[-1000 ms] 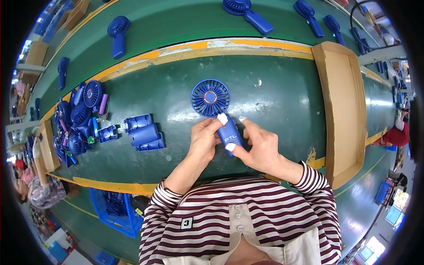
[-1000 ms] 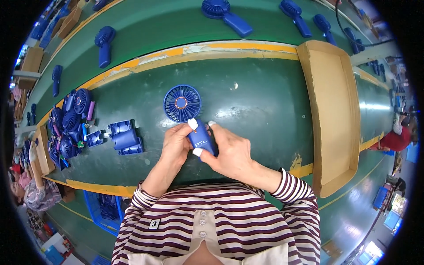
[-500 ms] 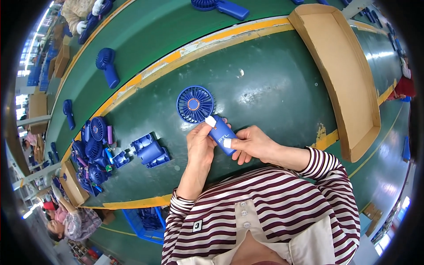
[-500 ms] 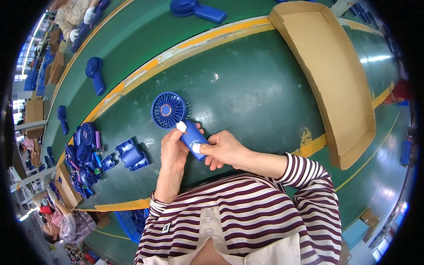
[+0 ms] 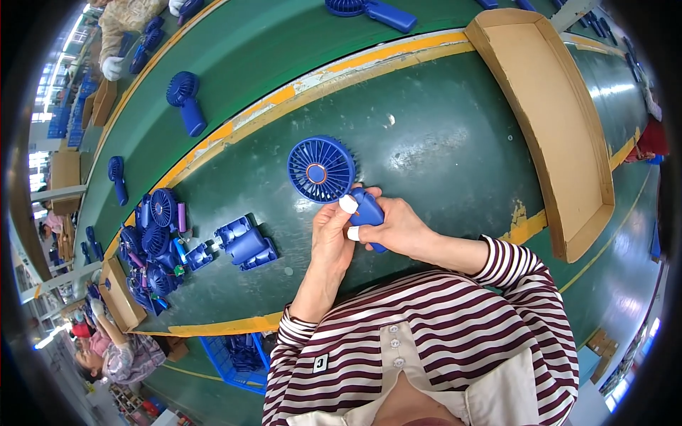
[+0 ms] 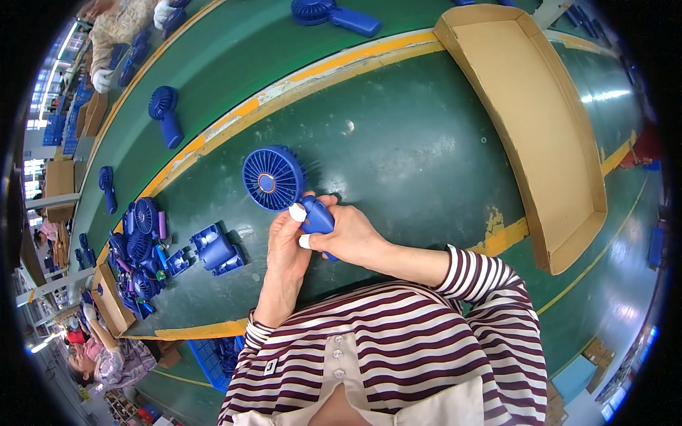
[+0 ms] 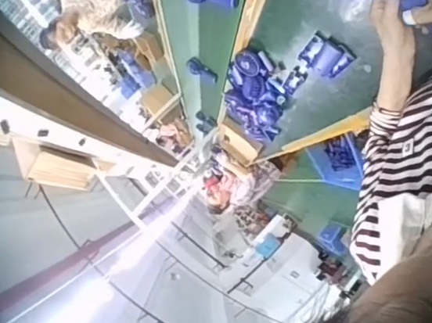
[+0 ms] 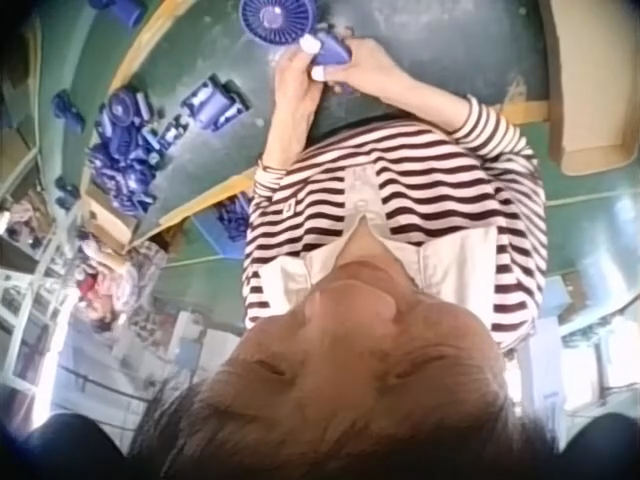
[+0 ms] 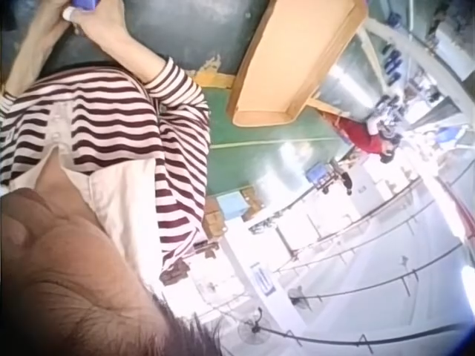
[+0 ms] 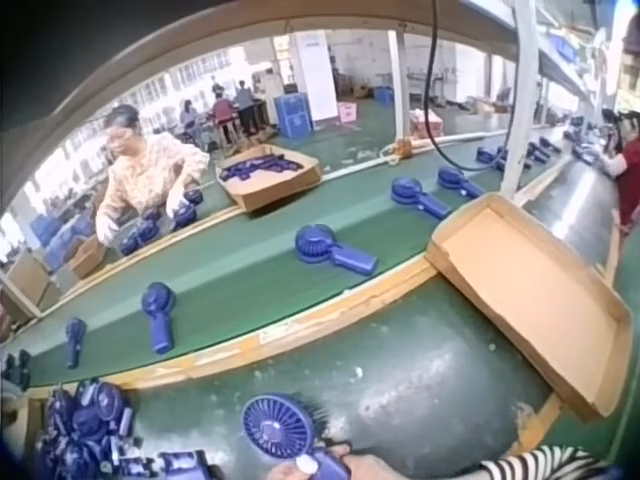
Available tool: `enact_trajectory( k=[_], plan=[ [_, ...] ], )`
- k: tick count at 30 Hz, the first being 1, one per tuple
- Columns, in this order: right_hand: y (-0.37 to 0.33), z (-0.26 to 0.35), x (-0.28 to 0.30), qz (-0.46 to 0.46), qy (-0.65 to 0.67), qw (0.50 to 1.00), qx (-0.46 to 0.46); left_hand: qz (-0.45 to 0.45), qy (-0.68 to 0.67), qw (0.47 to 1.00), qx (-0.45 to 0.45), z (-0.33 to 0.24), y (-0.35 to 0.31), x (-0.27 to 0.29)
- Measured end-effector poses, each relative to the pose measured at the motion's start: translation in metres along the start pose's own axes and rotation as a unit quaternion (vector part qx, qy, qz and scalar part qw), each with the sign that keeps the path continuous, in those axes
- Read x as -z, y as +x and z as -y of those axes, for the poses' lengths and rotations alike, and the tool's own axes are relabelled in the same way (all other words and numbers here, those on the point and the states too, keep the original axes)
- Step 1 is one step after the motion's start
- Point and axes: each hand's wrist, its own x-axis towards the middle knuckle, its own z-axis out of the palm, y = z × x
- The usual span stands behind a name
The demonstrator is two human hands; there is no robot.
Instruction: The person assembles handheld fans by inserting batteries and circuit boards into the handle casings, attaching the plastic covers by hand, and pressing the buttons to test the fans.
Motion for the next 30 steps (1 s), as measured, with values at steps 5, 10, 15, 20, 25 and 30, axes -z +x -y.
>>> enact_trajectory(
  k=[5, 10, 15, 20, 25, 30],
  plan=[
    [0.0, 0.002, -0.003, -0.041, -0.128, 0.991, 0.006, 0.0, -0.007, 0.999, -0.037, 0.007, 0.0, -0.001],
    [0.0, -0.001, -0.004, -0.076, -0.182, 0.979, 0.057, 0.006, -0.002, 0.998, -0.061, 0.01, -0.001, -0.001],
    [-0.003, 0.001, -0.003, -0.083, -0.183, 0.977, 0.064, 0.015, 0.01, 0.997, -0.073, 0.013, -0.004, -0.001],
    [0.002, -0.006, 0.0, -0.074, -0.149, 0.984, 0.064, 0.004, 0.019, 0.995, -0.097, 0.013, -0.003, -0.007],
    [0.005, 0.004, 0.002, -0.037, -0.095, 0.994, 0.045, -0.005, 0.018, 0.997, -0.072, 0.01, 0.003, -0.004],
    [0.003, 0.013, 0.004, -0.013, -0.005, 0.999, 0.033, 0.054, 0.027, 0.995, -0.074, 0.002, 0.001, 0.0]
  ],
)
